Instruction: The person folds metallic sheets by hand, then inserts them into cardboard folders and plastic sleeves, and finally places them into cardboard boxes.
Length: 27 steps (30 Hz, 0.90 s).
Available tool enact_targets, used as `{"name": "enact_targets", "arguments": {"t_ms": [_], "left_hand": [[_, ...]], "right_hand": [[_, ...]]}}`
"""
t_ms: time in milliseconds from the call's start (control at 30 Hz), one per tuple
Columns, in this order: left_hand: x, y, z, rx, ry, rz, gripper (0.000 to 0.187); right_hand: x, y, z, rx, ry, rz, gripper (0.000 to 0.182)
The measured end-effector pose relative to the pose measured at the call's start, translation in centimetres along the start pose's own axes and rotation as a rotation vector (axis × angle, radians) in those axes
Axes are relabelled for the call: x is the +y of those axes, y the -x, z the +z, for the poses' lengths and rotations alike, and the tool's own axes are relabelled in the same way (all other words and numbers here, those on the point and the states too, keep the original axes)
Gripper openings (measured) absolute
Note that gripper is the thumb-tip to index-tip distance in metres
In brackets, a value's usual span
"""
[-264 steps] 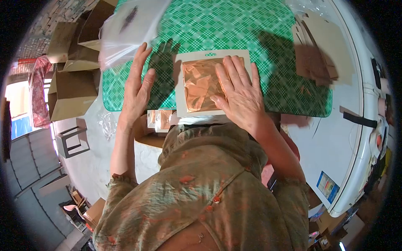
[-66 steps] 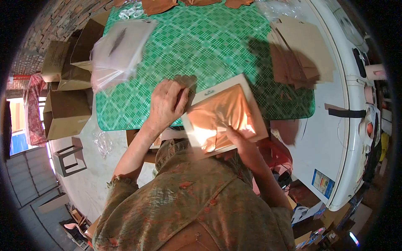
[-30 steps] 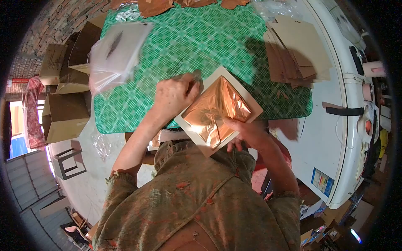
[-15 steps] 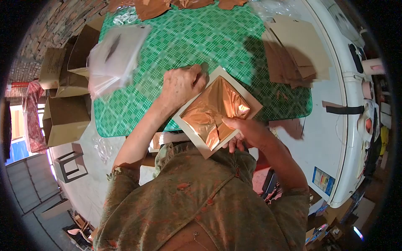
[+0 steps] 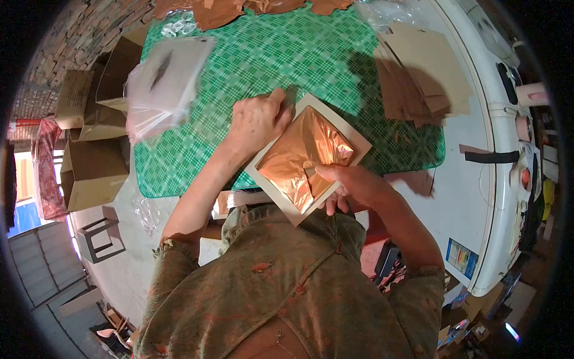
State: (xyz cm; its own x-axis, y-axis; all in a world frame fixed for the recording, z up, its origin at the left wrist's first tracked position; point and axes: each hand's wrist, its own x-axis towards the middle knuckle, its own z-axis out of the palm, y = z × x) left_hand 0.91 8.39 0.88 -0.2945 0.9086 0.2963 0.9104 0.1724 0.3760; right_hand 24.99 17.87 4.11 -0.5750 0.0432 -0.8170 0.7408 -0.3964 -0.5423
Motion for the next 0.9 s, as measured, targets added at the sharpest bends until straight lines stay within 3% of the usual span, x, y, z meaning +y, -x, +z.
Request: {"name": "enact_targets", "arguments": {"t_ms": [233, 433, 733, 833, 900], "left_hand": [[-0.3, -0.6, 0.3, -0.02, 0.051, -0.057, 0.022], [-0.4, -0.6, 0.7, -0.012, 0.029, -0.05, 0.022], [-0.2, -0.1, 0.5, 0.006, 0.034, 0.003, 0.02], [0.3, 0.5, 0.1, -0.026, 0.018, 0.03, 0.021], [0.7, 0.8, 0.2, -0.04, 0.006, 0.059, 0.022]], "right_hand": [[-0.3, 1.0, -1.2, 0.024, 0.033, -0.124, 0.051], [-0.8, -0.8, -1.9, 0.006, 0.115, -0.039, 0.052], [-1.8, 0.1, -0.7, 0.003, 0.087, -0.088, 0.052], [-0.9, 0.0, -0.7, 0.034, 0.053, 0.086, 0.051], [-0.8, 0.5, 0.5, 0.078, 0.095, 0.088, 0.051]]}}
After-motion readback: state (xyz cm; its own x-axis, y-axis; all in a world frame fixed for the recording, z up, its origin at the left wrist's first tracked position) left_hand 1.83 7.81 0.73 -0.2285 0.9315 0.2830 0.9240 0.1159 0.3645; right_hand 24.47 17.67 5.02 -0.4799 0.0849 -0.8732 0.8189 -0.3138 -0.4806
